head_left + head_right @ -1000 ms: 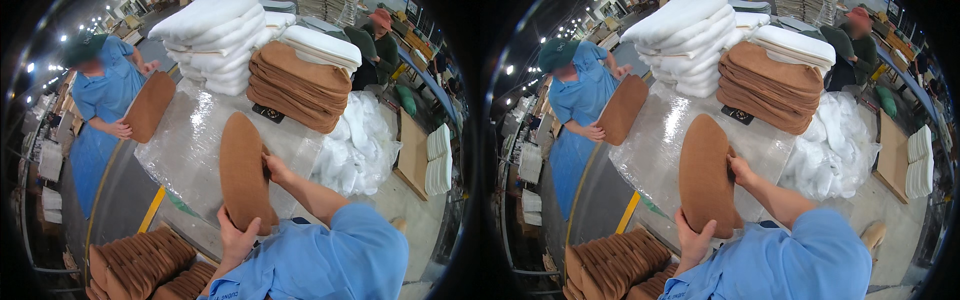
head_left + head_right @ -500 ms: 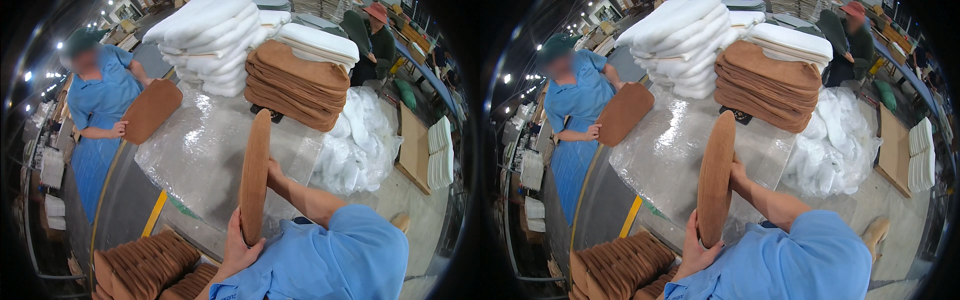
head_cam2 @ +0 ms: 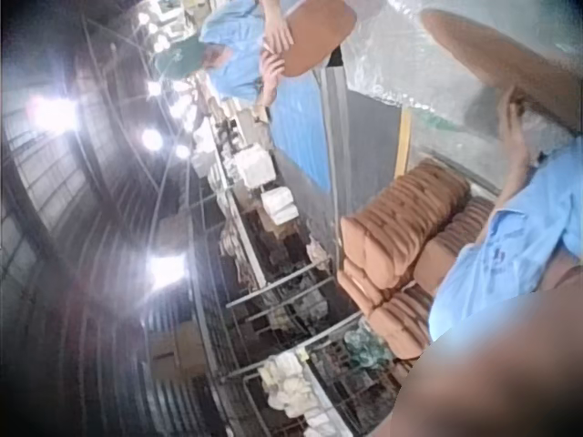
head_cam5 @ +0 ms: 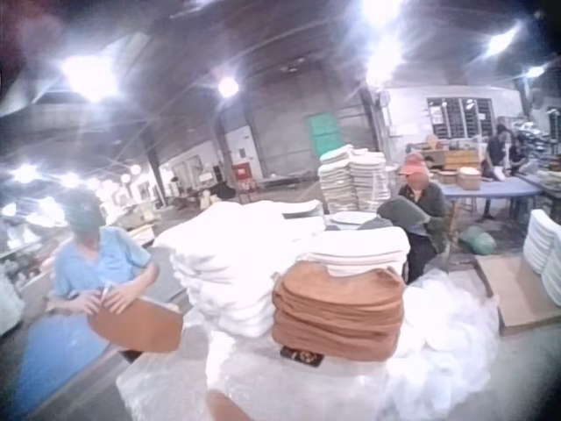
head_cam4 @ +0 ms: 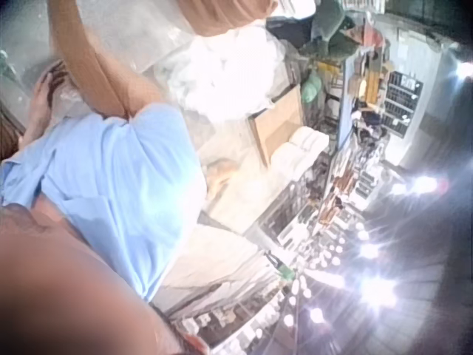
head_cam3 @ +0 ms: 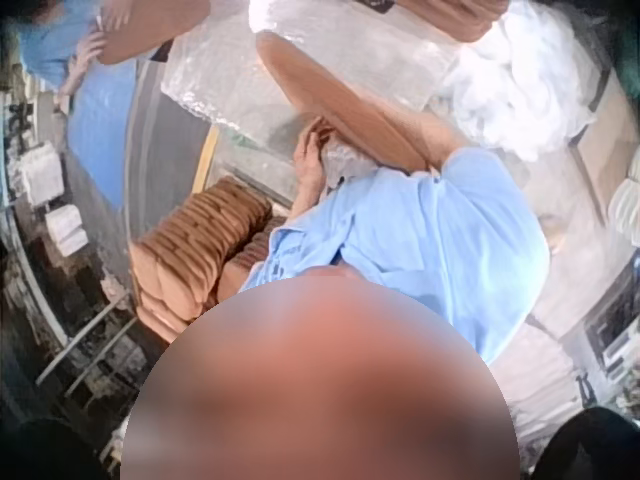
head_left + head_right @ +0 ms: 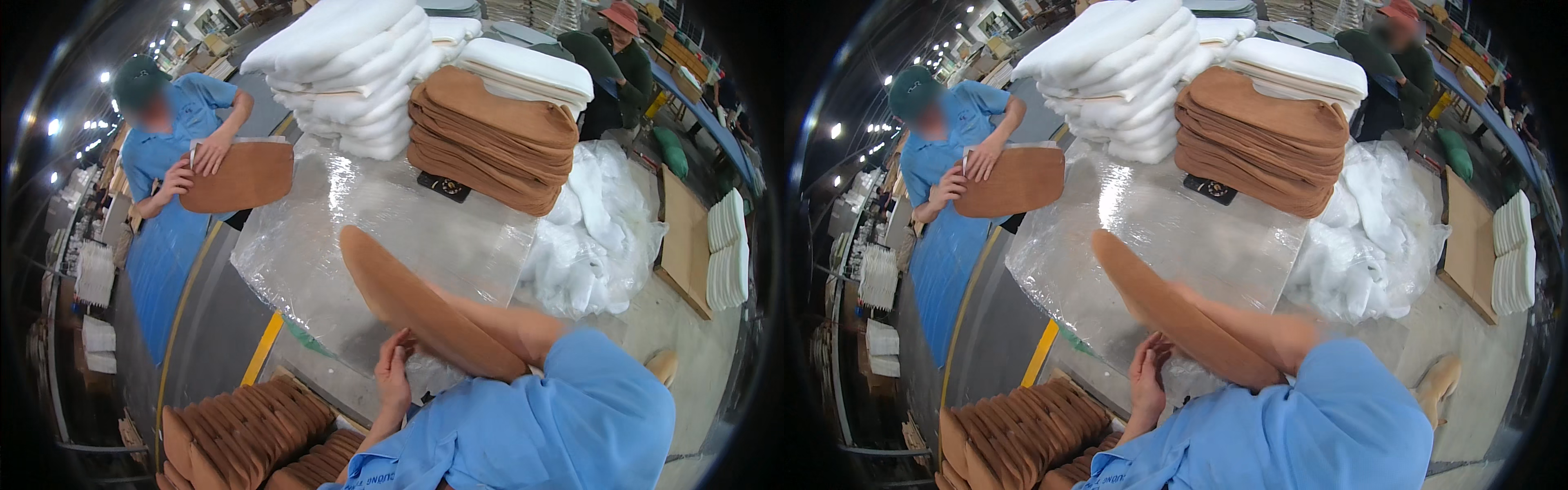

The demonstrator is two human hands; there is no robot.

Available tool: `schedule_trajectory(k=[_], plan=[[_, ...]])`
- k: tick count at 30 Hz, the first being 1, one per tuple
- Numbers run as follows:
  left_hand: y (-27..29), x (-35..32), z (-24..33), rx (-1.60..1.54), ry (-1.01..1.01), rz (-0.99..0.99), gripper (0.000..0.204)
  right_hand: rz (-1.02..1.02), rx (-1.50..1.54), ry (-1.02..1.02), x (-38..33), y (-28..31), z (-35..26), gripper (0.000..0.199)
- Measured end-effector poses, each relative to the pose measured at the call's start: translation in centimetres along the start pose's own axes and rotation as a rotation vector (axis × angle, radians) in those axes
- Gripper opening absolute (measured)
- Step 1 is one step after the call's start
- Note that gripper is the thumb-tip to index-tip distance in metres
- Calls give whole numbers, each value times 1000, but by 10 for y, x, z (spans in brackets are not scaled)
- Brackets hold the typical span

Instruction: The person repeatedly picks up brown fabric covers and white foam inserts, inserts the foam into the covers, and stacks the finished cushions. The person works at a table in a factory setting with other workers nearby.

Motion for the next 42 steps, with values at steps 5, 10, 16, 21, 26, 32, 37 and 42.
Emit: schedule_trajectory(k=[5,10,16,21,26,32,37,42], plan=[[32,8,-50,-361,235,37,56,4,176,-84,-38,-53,-6,41],[-9,37,-6,-296,2,89,58,124,244,118,-43,-46,-64,39],[-61,105,52,84,-53,-176,46,505,532,552,-95,26,-109,35],[-34,90,-38,165,402,-482,48,685,931,507,-173,8,-8,34],[-58,8,-92,846,292,-847,45,689,1251,462,-222,20,177,40],[-67,-12,-124,995,211,-1033,36,589,1524,542,-214,16,278,46],[-84,-26,-112,1288,-397,-1054,34,1018,1289,524,-221,45,306,30],[-76,-10,-126,1405,-260,-879,36,1126,1061,557,-229,56,316,23]])
Point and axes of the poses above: each hand's wrist, its own x-axis towards the middle knuckle, its own y-axis out of the back of the hand, z = x × y, the point moved 9 cm from there along x, towards the middle knuckle, and after that the axes turned 5 degrees about z, right-handed, at the moved point
